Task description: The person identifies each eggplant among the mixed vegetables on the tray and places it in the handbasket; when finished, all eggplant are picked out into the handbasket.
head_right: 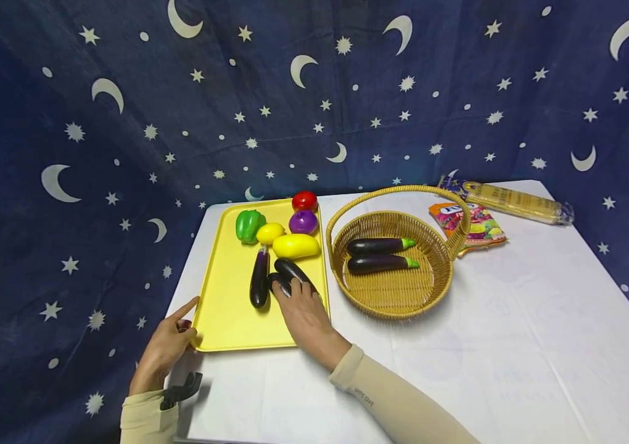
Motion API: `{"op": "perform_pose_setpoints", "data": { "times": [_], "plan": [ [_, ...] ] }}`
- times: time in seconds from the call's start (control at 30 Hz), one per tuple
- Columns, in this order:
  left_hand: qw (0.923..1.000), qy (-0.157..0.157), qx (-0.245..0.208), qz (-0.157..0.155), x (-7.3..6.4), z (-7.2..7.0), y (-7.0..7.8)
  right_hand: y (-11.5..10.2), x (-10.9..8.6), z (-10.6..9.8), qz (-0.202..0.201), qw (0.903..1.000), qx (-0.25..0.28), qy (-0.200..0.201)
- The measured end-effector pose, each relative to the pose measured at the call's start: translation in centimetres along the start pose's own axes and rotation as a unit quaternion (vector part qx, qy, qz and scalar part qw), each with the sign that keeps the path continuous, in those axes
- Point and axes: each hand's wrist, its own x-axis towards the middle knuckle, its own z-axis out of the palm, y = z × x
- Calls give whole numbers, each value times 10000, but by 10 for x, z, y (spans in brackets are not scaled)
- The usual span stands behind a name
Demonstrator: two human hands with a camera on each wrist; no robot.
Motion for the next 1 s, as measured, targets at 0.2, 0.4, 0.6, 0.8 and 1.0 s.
{"op": "perform_pose_setpoints", "data": {
  "times": [0.2, 0.4, 0.6, 0.8, 1.0],
  "plan": [
    [10000, 3, -51, -71, 1, 0, -2, 0, -2, -5, 102, 9994, 312, -87],
    [9999, 18, -88, -63, 1, -1, 1, -1, -4, -10, 162, 9977, 632, -207],
    [9999, 13, -56, -92, 1, -1, 2, 1, -6, -16, 192, 9955, 918, -159],
    [9999, 29, -75, -103, 1, 0, 1, 2, -7, -20, 312, 9918, 1236, -39],
    [9999, 36, -88, -106, 2, 1, 0, 5, -11, -21, 314, 9906, 1325, 129]
  ]
}}
